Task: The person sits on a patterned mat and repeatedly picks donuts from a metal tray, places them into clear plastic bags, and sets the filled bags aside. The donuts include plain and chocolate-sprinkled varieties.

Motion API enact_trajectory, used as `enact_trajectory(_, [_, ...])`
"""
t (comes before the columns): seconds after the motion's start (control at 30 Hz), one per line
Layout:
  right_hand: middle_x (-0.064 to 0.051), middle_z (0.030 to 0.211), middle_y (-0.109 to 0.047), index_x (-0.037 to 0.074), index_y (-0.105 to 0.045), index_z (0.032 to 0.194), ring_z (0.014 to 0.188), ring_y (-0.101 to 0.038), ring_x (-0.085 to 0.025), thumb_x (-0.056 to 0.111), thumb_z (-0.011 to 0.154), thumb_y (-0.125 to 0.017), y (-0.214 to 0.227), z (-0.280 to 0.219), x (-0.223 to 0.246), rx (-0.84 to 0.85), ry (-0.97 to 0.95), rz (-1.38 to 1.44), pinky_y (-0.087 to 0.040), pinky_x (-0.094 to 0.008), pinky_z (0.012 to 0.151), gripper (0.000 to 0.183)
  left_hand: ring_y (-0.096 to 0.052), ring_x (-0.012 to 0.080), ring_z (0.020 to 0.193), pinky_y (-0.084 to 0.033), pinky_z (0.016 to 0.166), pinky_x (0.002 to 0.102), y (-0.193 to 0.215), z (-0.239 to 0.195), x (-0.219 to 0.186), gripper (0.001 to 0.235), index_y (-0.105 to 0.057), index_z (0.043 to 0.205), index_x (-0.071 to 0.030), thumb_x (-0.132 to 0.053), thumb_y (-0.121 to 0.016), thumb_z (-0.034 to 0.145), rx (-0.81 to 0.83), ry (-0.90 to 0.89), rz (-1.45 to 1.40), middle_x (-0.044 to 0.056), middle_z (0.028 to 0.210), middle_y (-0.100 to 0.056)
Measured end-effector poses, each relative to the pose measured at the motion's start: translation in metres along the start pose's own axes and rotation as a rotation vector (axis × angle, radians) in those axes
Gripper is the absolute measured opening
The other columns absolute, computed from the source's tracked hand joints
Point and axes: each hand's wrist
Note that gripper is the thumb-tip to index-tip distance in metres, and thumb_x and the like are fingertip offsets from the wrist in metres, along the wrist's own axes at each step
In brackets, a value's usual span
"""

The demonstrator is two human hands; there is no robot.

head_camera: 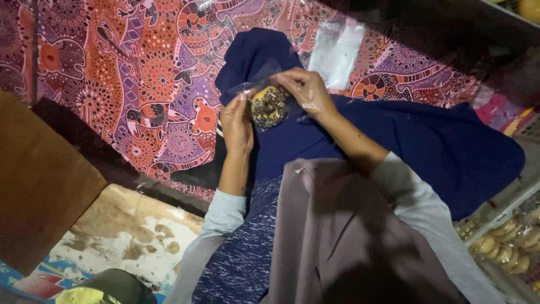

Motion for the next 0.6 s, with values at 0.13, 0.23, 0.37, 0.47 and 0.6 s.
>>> enact_trajectory(0.13, [-0.008,0.096,-0.069,-0.001,-0.069,0.101,0.091,-0.064,-0.016,0.016,0.108,-0.062,0.004,0.011,0.018,-0.158,0.204,0.052,-0.051,-0.028,0.085,0.020,-0.045,0.0048,0.065,-0.034,0.058,0.020,-0.015,0.001,-0.017,0.015,-0.072,0.101,-0.003,-0.013,-0.064,0.108,-0.143,-0.152,0.149,0.003,0.087,-0.066])
enact_trajectory(0.23, [-0.008,0.088,-0.054,-0.002,-0.058,0.092,0.083,-0.053,-0.018,0.011,0.108,-0.062,-0.005,0.005,0.021,-0.253,0.296,0.050,-0.046,-0.032,0.080,0.022,-0.043,0.0016,0.066,-0.033,0.057,0.021,-0.017,-0.002,-0.015,0.019,-0.058,0.089,-0.012,-0.018,-0.063,0.107,-0.066,-0.395,0.070,-0.006,0.082,-0.054])
enact_trajectory(0.37, [-0.013,0.083,-0.056,-0.003,-0.056,0.083,0.078,-0.056,-0.024,0.013,0.104,-0.069,-0.008,-0.007,-0.017,-0.211,0.134,-0.222,-0.046,-0.034,0.072,0.030,-0.049,0.0091,0.069,-0.041,0.070,0.027,-0.014,-0.006,0.006,0.029,-0.054,0.079,-0.005,-0.009,-0.066,0.105,-0.214,-0.367,0.585,0.000,0.078,-0.055])
enact_trajectory(0.47, [-0.025,0.109,-0.062,0.002,-0.062,0.104,0.098,-0.063,-0.036,0.016,0.096,-0.071,0.008,-0.016,-0.078,-0.344,0.202,-0.767,-0.051,-0.039,0.085,0.019,-0.055,0.0164,0.083,-0.046,0.089,0.033,-0.002,-0.015,0.020,0.026,-0.056,0.079,0.000,-0.001,-0.069,0.101,-0.171,-0.508,0.891,0.005,0.088,-0.060])
enact_trajectory(0.6, [-0.027,0.131,-0.067,0.002,-0.051,0.138,0.116,-0.071,-0.040,0.016,0.105,-0.059,0.047,-0.031,-0.129,-0.297,0.008,-0.467,-0.057,-0.040,0.095,0.037,-0.059,0.0227,0.092,-0.051,0.083,0.032,-0.016,-0.015,0.017,0.019,-0.060,0.082,0.002,0.002,-0.067,0.100,-0.053,-0.487,0.765,0.011,0.099,-0.062])
Point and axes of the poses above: each hand's wrist, its own z-axis towards the middle knuckle, its own y-axis out of the back of the hand, x = y × z
